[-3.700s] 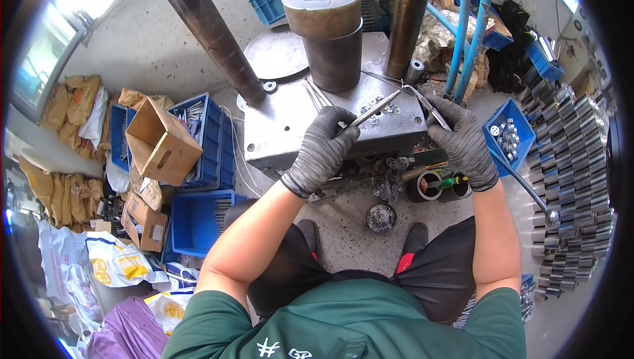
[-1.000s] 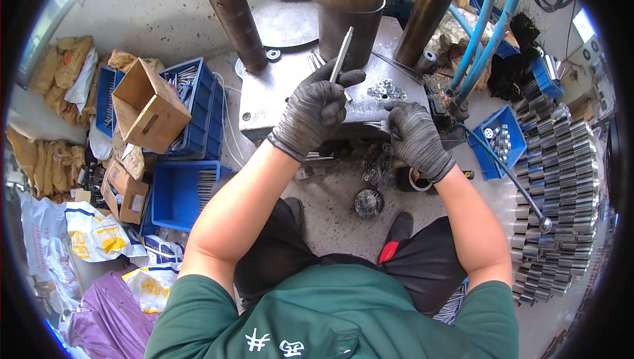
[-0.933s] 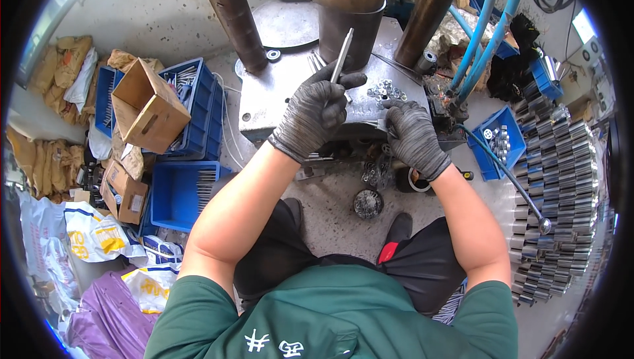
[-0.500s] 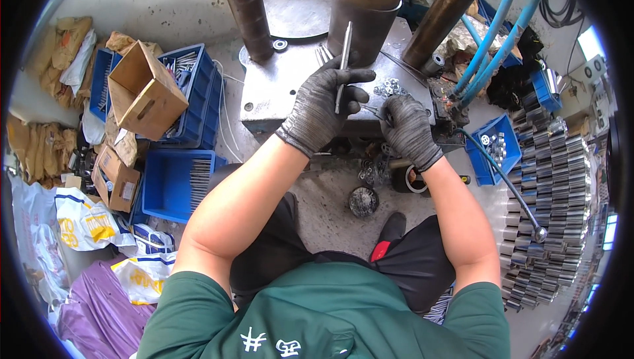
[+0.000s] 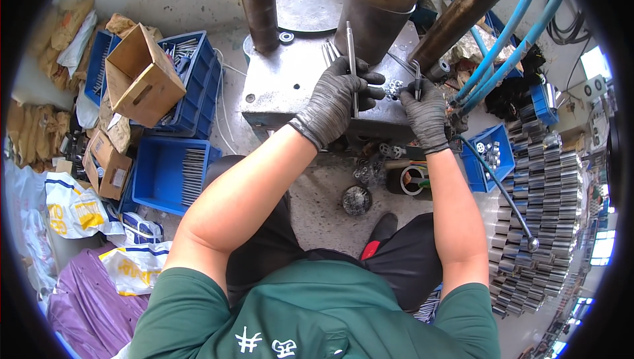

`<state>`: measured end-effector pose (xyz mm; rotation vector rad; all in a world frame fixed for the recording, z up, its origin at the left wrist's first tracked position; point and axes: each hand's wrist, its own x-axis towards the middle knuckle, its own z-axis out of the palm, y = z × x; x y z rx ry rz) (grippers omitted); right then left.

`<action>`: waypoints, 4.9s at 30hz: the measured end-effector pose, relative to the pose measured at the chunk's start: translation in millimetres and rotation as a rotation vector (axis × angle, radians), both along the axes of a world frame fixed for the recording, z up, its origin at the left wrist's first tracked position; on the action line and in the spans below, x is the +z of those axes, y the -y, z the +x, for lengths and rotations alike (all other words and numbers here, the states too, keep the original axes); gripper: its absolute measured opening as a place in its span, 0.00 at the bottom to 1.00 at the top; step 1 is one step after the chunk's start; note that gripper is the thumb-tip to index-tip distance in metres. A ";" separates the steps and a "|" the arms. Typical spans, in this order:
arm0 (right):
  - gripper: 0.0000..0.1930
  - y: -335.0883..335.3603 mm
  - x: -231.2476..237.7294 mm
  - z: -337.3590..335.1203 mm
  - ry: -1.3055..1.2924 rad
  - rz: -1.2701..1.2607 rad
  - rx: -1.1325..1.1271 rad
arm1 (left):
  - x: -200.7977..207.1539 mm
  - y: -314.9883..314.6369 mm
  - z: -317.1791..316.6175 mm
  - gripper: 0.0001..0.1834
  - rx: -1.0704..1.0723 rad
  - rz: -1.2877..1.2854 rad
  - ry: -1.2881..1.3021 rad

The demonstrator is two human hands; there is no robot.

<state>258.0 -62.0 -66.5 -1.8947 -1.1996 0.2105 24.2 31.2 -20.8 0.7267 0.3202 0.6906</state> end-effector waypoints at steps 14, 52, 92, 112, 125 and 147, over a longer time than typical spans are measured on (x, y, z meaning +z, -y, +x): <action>0.09 2.7 23.6 -29.4 -0.747 0.152 -0.093 | -17.1 -6.1 57.4 0.12 0.061 0.651 -0.683; 0.11 15.2 20.7 -39.4 0.083 0.138 -0.036 | -9.8 -0.4 62.3 0.14 -0.160 0.381 -0.676; 0.31 80.8 87.9 -53.0 0.600 0.018 0.249 | 8.7 2.9 9.0 0.06 -0.099 -0.146 -0.358; 0.24 88.8 91.9 -32.5 -0.043 -0.078 0.113 | 22.5 14.2 -6.3 0.22 -0.018 0.510 -0.451; 0.25 99.0 119.8 -32.1 -0.091 -0.222 0.254 | 29.1 16.4 -17.2 0.21 -0.022 0.757 -0.566; 0.27 96.5 127.5 -53.2 -0.228 -0.439 0.494 | 29.9 14.1 -32.3 0.22 -0.402 0.293 -0.357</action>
